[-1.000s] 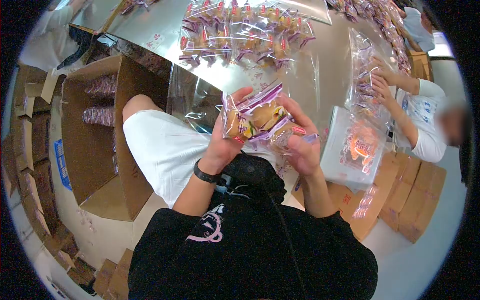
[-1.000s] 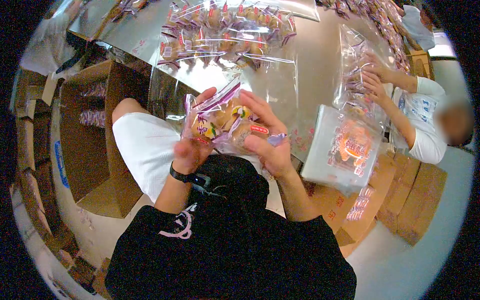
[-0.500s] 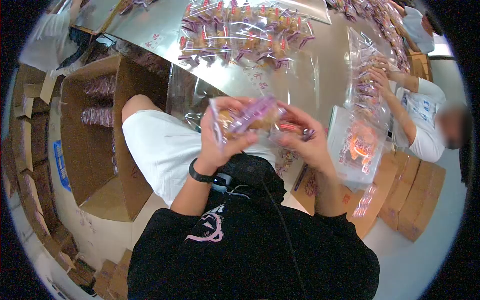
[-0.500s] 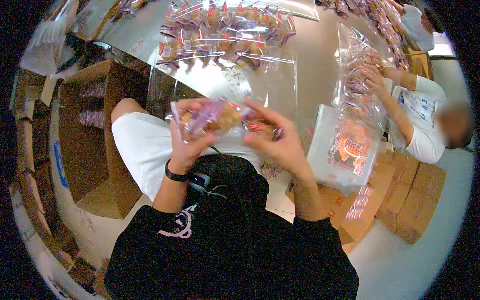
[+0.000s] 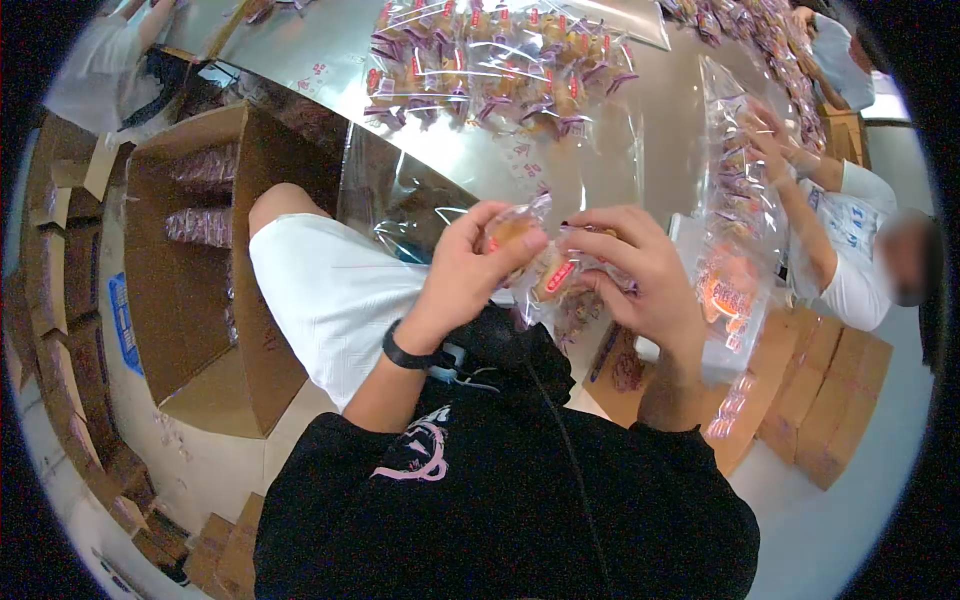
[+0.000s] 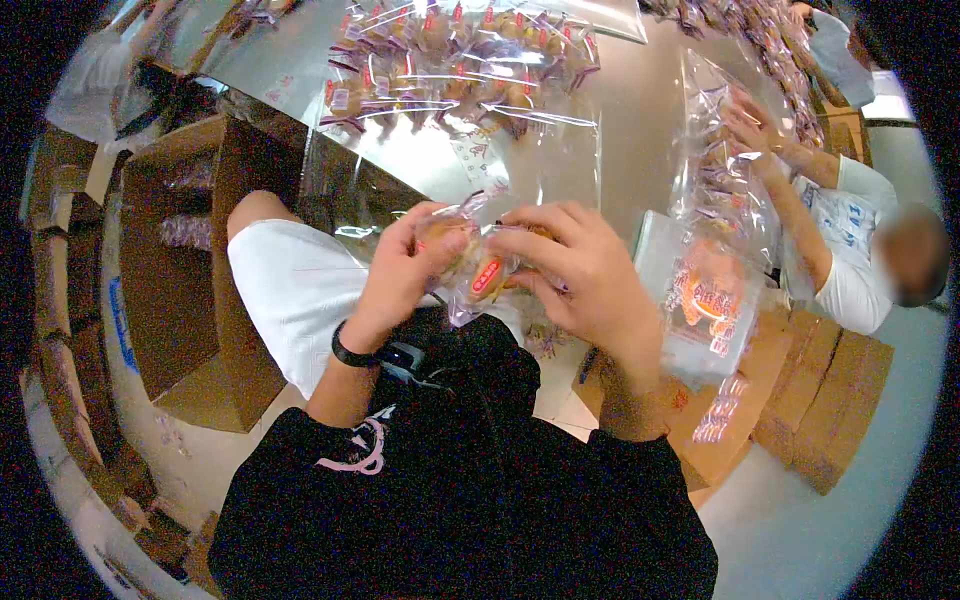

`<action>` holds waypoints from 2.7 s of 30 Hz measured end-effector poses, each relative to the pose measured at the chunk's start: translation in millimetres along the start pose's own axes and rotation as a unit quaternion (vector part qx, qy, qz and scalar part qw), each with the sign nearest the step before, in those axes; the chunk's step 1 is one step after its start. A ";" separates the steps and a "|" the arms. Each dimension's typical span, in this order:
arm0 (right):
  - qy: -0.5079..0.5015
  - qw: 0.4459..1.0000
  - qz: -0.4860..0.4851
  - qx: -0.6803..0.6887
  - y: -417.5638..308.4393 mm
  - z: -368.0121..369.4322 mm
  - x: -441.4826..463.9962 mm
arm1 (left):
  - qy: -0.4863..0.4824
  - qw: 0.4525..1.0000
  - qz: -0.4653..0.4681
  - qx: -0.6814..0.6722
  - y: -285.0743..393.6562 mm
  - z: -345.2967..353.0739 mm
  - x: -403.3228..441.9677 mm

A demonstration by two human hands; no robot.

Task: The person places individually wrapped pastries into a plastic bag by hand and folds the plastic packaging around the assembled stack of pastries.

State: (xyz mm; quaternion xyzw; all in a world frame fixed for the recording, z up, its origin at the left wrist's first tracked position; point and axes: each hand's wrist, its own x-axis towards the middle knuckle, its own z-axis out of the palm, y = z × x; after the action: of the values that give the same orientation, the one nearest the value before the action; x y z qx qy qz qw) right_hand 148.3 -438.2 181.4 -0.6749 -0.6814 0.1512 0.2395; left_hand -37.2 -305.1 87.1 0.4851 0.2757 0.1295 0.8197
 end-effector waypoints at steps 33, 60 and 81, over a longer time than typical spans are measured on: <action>0.125 0.947 0.086 -0.282 30.9 19.8 -1.7 | 0.115 0.952 0.120 0.257 2.3 2.6 -27.3; 0.352 0.927 0.072 -0.110 132.3 78.1 -34.2 | 0.149 0.923 0.200 0.294 -36.1 17.3 -4.2; 0.432 0.897 0.065 -0.064 74.3 56.0 -6.8 | 0.144 0.878 0.306 0.338 -37.8 79.5 77.6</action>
State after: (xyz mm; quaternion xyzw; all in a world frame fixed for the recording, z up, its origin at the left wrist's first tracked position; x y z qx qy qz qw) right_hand 181.4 -435.2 94.3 -0.7307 -0.4733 -0.1837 0.4565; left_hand 69.9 -344.1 59.0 0.7689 0.2557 0.3412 0.4764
